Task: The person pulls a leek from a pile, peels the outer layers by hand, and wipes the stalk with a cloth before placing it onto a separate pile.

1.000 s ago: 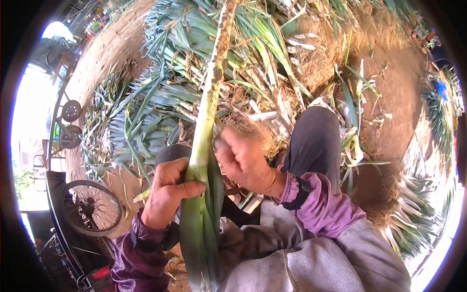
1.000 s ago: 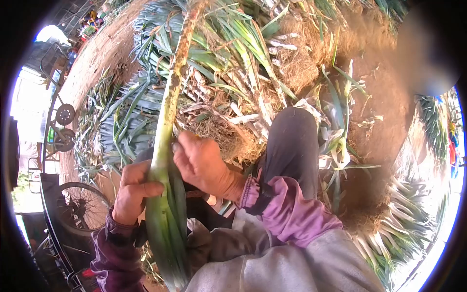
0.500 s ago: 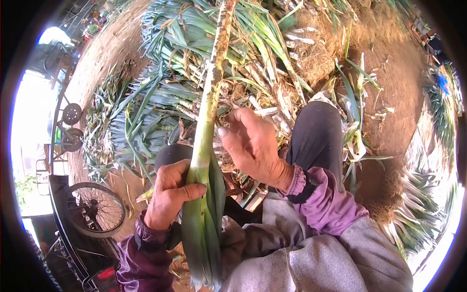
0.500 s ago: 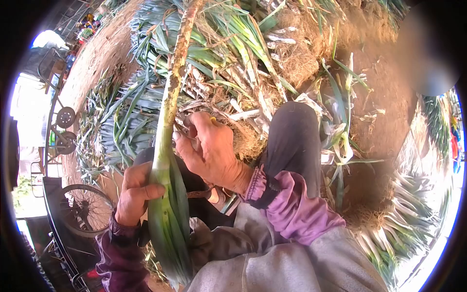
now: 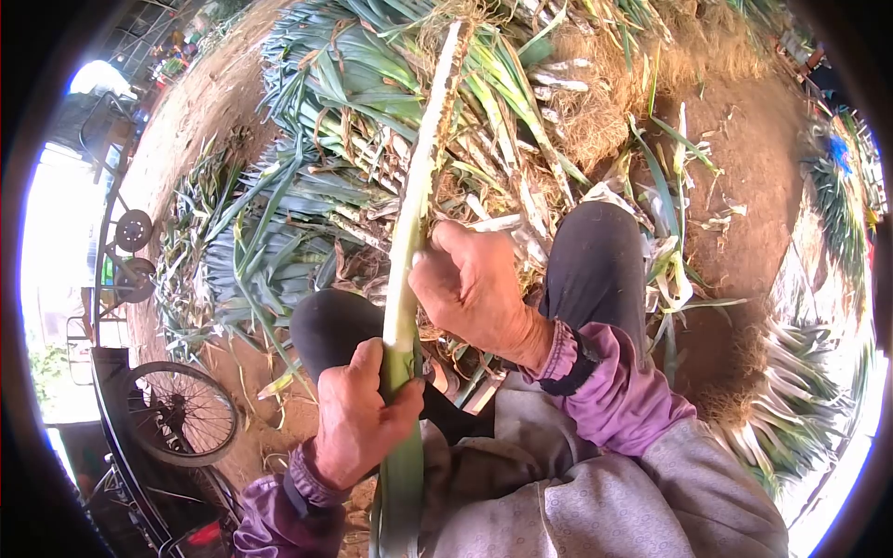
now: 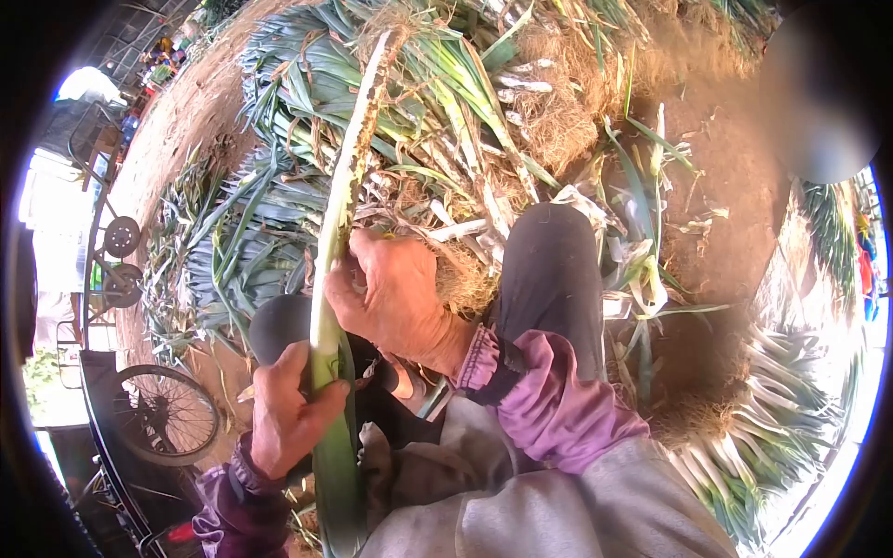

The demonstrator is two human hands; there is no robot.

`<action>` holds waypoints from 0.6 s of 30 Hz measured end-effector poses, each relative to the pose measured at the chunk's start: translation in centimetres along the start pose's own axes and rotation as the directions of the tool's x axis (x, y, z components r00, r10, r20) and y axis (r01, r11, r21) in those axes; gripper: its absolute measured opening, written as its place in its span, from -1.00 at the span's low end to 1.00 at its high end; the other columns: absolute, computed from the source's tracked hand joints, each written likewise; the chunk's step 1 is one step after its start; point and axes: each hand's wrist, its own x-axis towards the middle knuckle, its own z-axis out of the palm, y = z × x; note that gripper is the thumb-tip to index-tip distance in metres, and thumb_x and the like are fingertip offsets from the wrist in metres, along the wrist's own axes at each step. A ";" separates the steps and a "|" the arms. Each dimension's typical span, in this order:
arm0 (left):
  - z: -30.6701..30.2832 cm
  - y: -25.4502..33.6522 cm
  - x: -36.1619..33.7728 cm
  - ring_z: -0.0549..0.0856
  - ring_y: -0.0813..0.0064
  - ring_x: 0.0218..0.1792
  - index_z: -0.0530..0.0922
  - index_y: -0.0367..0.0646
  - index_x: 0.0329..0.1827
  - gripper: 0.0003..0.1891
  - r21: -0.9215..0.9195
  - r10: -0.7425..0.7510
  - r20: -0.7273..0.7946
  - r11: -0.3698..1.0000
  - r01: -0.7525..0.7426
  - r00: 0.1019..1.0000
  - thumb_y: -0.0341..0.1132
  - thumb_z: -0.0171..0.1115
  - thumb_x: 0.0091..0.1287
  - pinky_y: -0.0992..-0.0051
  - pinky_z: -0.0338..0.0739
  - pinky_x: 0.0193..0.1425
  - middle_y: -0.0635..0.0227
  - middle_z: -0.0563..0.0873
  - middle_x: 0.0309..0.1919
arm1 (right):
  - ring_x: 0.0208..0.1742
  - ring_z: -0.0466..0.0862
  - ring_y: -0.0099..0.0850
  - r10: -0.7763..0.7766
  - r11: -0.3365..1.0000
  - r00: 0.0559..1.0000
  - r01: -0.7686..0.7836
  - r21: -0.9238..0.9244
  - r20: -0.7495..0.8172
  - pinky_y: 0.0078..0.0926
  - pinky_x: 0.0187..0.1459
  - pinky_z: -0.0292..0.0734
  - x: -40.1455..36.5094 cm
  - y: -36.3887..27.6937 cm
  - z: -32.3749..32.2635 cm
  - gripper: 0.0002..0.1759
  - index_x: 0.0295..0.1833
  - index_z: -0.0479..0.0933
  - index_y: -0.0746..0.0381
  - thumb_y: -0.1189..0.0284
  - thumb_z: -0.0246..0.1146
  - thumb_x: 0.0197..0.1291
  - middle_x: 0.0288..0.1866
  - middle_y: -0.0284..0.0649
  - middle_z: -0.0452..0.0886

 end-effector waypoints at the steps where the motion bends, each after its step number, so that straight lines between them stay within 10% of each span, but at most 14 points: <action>1: 0.2 0.1 -0.1 0.56 0.07 -0.65 0.35 -0.26 -0.41 -0.73 0.041 0.025 -0.018 0.999 -0.025 1.000 -0.46 0.35 0.09 0.34 0.41 -0.56 0.10 0.50 -0.66 | -0.65 0.33 -0.55 0.011 1.000 1.000 -0.011 0.003 0.002 -0.43 -0.56 0.32 -0.1 0.0 -0.1 -0.81 -0.44 0.39 0.35 0.49 0.25 0.10 -0.69 -0.16 0.39; 5: 0.6 0.1 0.0 0.55 -0.03 -0.61 0.33 -0.24 -0.43 -0.72 0.060 0.040 -0.039 0.997 -0.038 0.998 -0.46 0.35 0.07 0.31 0.42 -0.56 0.08 0.51 -0.64 | -0.65 0.24 -0.58 -0.005 0.999 0.999 0.007 0.036 -0.048 -0.42 -0.59 0.24 -0.2 0.7 0.4 -0.82 -0.47 0.32 0.33 0.57 0.19 0.07 -0.71 -0.19 0.30; 9: 0.5 0.2 0.0 0.58 0.27 -0.64 0.41 -0.28 -0.37 -0.77 0.027 0.049 -0.045 0.998 -0.048 0.998 -0.46 0.35 0.11 0.39 0.42 -0.54 0.13 0.54 -0.61 | -0.64 0.23 -0.58 -0.006 0.999 0.997 0.008 0.034 -0.076 -0.42 -0.59 0.23 -0.2 0.7 0.7 -0.84 -0.47 0.31 0.33 0.61 0.17 0.06 -0.71 -0.21 0.28; 12: -0.2 0.4 -0.1 0.57 0.58 -0.58 0.51 -0.35 -0.25 -0.80 -0.211 -0.058 -0.023 0.976 0.052 0.998 -0.49 0.33 0.12 0.51 0.43 -0.49 0.25 0.61 -0.56 | -0.60 0.52 -0.01 0.015 0.998 0.998 -0.011 0.067 -0.064 -0.19 -0.53 0.37 -0.1 0.5 0.6 -0.87 -0.41 0.37 0.29 0.56 0.22 0.06 -0.65 0.01 0.42; 15: -1.0 0.3 -0.2 0.59 0.70 -0.40 0.59 -0.44 -0.06 -0.66 -0.559 -0.172 0.011 0.816 0.149 0.985 -0.53 0.31 0.06 0.64 0.47 -0.30 0.41 0.69 -0.41 | -0.65 0.35 -0.56 -0.013 0.997 0.989 0.025 0.078 -0.148 -0.47 -0.56 0.30 0.3 1.0 0.6 -0.93 -0.40 0.42 0.38 0.60 0.16 0.09 -0.68 -0.19 0.37; 18: -2.8 0.9 -0.8 0.61 0.68 -0.35 0.60 -0.46 -0.06 -0.62 -0.591 -0.187 0.058 0.785 0.184 0.981 -0.51 0.33 0.02 0.64 0.49 -0.23 0.39 0.70 -0.37 | -0.60 0.53 -0.43 0.235 0.971 0.969 -0.238 -0.035 -0.074 -0.40 -0.54 0.40 1.4 4.3 -0.9 -0.93 -0.34 0.49 0.41 0.60 0.13 0.12 -0.59 -0.10 0.54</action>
